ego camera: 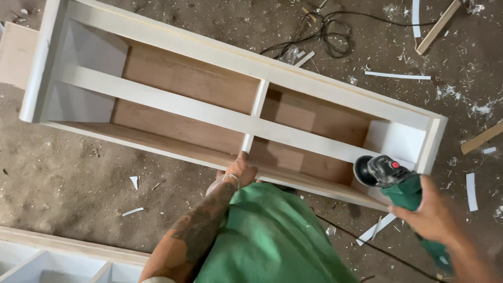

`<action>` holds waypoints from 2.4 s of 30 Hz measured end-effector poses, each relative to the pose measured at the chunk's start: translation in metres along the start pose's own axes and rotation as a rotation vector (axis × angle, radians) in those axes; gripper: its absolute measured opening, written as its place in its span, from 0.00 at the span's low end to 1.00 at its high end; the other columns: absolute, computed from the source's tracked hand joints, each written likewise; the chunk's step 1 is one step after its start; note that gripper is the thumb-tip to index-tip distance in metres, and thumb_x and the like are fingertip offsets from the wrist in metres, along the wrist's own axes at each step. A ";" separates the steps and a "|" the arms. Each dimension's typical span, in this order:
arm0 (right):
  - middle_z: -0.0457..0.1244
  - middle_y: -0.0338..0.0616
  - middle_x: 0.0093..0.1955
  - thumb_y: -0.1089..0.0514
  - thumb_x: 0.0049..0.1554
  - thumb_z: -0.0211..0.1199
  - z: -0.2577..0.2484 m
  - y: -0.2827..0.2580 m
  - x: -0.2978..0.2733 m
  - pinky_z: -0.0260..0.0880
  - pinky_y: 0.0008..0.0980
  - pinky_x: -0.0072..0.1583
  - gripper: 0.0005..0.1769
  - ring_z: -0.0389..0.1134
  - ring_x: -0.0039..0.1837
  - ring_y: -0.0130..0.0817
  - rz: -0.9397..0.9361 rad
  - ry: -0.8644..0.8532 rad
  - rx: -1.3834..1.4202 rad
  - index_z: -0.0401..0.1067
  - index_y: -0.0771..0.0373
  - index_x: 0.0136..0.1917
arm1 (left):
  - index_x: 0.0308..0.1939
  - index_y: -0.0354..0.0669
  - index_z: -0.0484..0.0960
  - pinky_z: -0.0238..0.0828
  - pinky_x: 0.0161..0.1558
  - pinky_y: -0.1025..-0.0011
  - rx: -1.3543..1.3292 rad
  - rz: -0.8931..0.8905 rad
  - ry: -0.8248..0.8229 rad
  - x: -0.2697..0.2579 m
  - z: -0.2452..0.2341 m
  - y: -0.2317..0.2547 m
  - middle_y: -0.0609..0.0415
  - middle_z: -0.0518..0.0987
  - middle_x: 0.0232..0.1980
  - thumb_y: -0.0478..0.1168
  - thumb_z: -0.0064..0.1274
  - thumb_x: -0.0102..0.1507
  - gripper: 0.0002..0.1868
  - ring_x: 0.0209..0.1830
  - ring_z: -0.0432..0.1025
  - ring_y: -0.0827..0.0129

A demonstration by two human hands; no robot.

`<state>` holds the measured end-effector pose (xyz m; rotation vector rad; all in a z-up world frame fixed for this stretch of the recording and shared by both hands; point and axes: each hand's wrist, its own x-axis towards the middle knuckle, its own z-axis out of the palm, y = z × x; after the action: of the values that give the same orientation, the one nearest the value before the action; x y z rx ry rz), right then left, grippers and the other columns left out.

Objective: The person sands the white edges and surfaces of a wooden cabinet unit using a handheld power sander, holding the wood steady with their other hand.

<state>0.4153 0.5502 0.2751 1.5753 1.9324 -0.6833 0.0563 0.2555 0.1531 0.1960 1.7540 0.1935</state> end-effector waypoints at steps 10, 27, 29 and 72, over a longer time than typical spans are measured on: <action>0.72 0.72 0.63 0.45 0.44 0.81 -0.135 -0.012 0.097 0.83 0.51 0.52 0.61 0.80 0.52 0.66 -0.494 0.535 -0.772 0.63 0.57 0.87 | 0.72 0.52 0.76 0.75 0.62 0.45 -0.226 0.146 0.418 0.117 0.114 -0.047 0.55 0.75 0.72 0.47 0.47 0.57 0.36 0.59 0.81 0.44; 0.74 0.62 0.63 0.28 0.60 0.65 0.044 -0.407 0.063 0.79 0.66 0.65 0.44 0.79 0.67 0.67 -0.368 -0.083 -0.890 0.56 0.55 0.76 | 0.64 0.41 0.78 0.78 0.73 0.44 -1.079 0.112 0.429 0.201 -0.044 -0.045 0.35 0.88 0.64 0.67 0.56 0.73 0.33 0.71 0.80 0.41; 0.74 0.63 0.63 0.27 0.60 0.64 0.054 -0.412 0.073 0.79 0.67 0.65 0.44 0.79 0.66 0.68 -0.373 -0.095 -0.953 0.56 0.56 0.76 | 0.63 0.40 0.77 0.79 0.72 0.42 -1.089 0.118 0.414 0.170 -0.054 -0.045 0.33 0.88 0.64 0.67 0.55 0.74 0.33 0.70 0.80 0.39; 0.73 0.66 0.58 0.29 0.65 0.58 0.081 -0.450 0.074 0.80 0.66 0.63 0.44 0.79 0.62 0.72 -0.545 -0.144 -1.222 0.57 0.66 0.75 | 0.63 0.45 0.69 0.79 0.70 0.40 -0.941 0.092 0.275 0.177 -0.057 -0.047 0.36 0.88 0.62 0.77 0.45 0.73 0.39 0.69 0.81 0.39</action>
<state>-0.0310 0.4639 0.1848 0.2497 1.9948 0.2376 -0.0345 0.2510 -0.0154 -0.4546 1.7402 1.1165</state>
